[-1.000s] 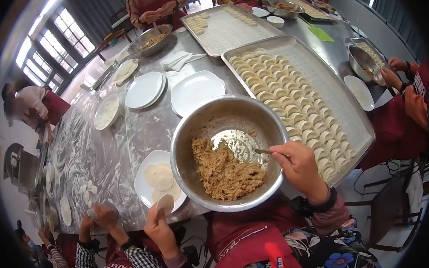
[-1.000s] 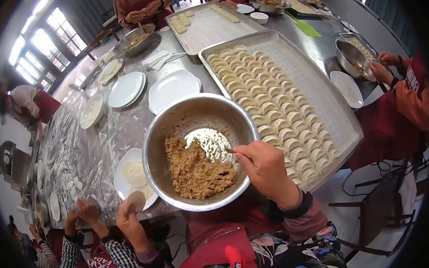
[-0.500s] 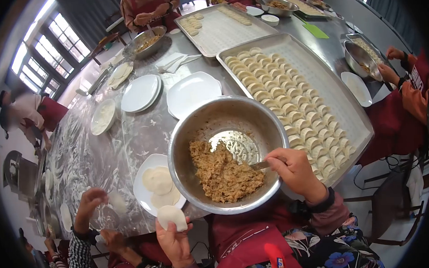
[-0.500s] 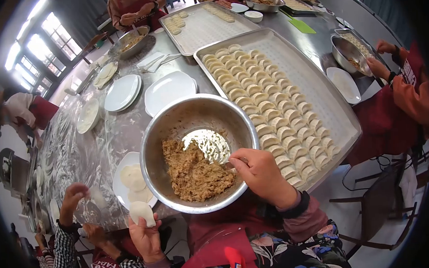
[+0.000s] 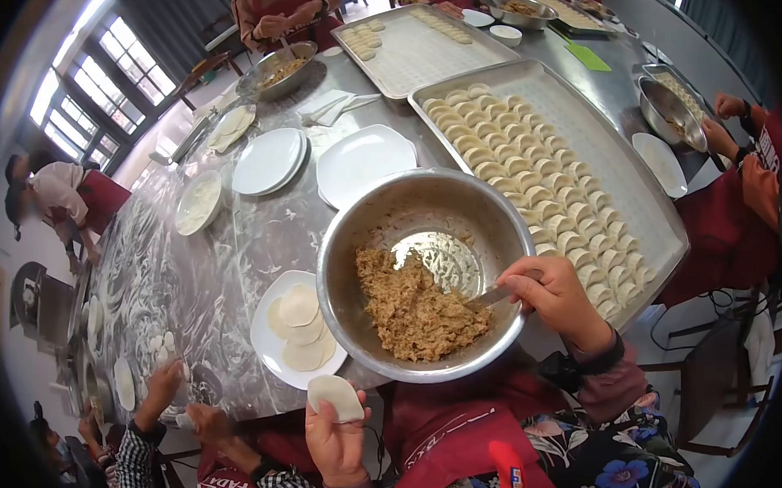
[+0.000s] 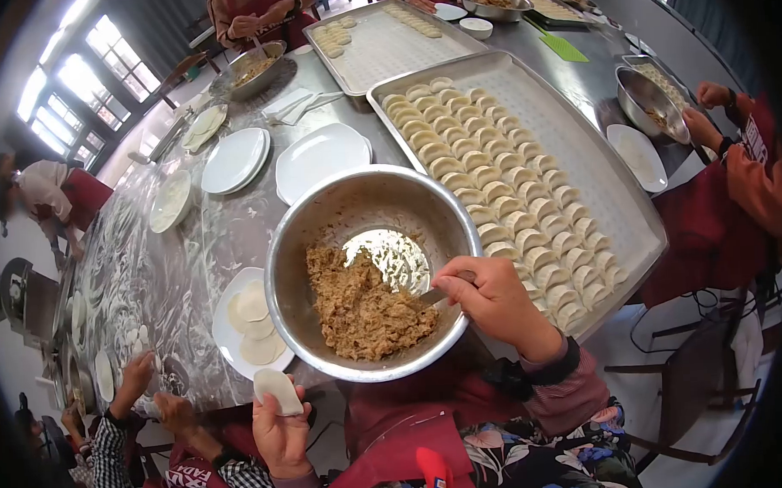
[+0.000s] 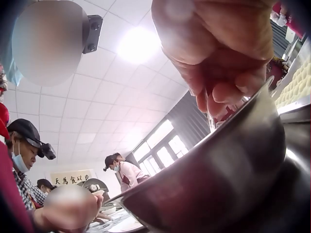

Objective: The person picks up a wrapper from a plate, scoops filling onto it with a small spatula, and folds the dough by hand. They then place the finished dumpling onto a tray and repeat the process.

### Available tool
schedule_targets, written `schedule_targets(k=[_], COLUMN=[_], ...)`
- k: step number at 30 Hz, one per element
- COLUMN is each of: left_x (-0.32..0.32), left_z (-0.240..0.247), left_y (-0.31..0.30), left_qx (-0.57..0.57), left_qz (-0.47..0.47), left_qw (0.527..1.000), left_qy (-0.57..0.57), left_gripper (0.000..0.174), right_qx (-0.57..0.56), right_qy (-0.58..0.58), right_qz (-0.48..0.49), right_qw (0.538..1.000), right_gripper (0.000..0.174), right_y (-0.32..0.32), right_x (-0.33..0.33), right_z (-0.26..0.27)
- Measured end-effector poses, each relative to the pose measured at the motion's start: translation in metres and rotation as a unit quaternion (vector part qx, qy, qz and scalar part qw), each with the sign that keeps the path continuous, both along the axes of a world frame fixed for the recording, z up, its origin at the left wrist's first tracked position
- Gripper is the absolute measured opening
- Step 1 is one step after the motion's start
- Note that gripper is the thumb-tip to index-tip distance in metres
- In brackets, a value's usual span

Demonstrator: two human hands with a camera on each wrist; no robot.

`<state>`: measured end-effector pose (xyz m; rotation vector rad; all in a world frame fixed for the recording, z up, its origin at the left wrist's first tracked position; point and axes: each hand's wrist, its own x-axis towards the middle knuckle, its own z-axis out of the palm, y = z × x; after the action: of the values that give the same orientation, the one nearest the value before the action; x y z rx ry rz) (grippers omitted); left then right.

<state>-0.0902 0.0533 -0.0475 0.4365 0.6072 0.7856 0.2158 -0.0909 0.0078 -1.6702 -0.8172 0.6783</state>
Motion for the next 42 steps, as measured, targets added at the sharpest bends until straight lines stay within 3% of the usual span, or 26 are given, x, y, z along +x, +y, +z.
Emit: schedule_targets(k=[2,6,14,16,21,23,26,29,30,32,39,42], left_x=[0.002,0.005,0.014,0.017,0.036,0.048,0.069,0.086,0.089,0.088,0.085,0.082], left_z=[0.0,-0.001,0.014,0.018,0.035,0.035,0.041,0.043,0.045,0.045,0.047,0.043], left_y=[-0.002,-0.007,-0.011,-0.007,-0.004,-0.007,-0.014,-0.018,-0.018,-0.018,-0.018,-0.014], left_qx=[0.045,0.031,0.055,0.068,0.081,0.068,0.042,0.035,0.035,0.032,0.038,0.033], left_qz=[-0.016,-0.008,0.005,-0.003,-0.006,-0.055,-0.115,-0.13,-0.134,-0.135,-0.124,-0.115], left_qw=[0.998,0.999,0.998,0.998,0.996,0.995,0.989,0.984,0.982,0.98,0.985,0.986], left_qy=[0.04,0.04,0.022,0.005,-0.026,-0.045,-0.082,-0.116,-0.128,-0.139,-0.114,-0.117], left_gripper=[0.034,0.036,0.04,0.042,0.046,0.049,0.057,0.062,0.065,0.066,0.08,0.081], right_qx=[0.001,0.028,0.044,0.076,0.131,0.158,0.238,0.247,0.247,0.272,0.284,0.277], right_qy=[0.005,0.029,0.093,0.155,0.175,0.165,0.07,-0.191,-0.191,-0.356,-0.511,-0.523], right_qz=[-0.003,-0.009,-0.032,-0.057,-0.088,-0.078,-0.022,0.066,0.073,0.128,0.184,0.197], right_qw=[1.0,0.999,0.994,0.983,0.972,0.97,0.968,0.948,0.947,0.885,0.79,0.782], right_gripper=[0.017,0.016,0.016,0.016,0.017,0.017,0.018,0.017,0.017,0.023,0.035,0.035], right_y=[-0.003,-0.01,-0.009,-0.011,-0.009,-0.007,-0.004,-0.002,0.0,0.004,0.009,0.01], right_x=[0.0,-0.004,-0.013,-0.01,-0.013,-0.02,-0.037,-0.048,-0.05,-0.06,-0.076,-0.081], right_z=[0.0,-0.003,-0.005,-0.004,0.006,0.013,0.022,0.023,0.024,0.028,0.007,0.008])
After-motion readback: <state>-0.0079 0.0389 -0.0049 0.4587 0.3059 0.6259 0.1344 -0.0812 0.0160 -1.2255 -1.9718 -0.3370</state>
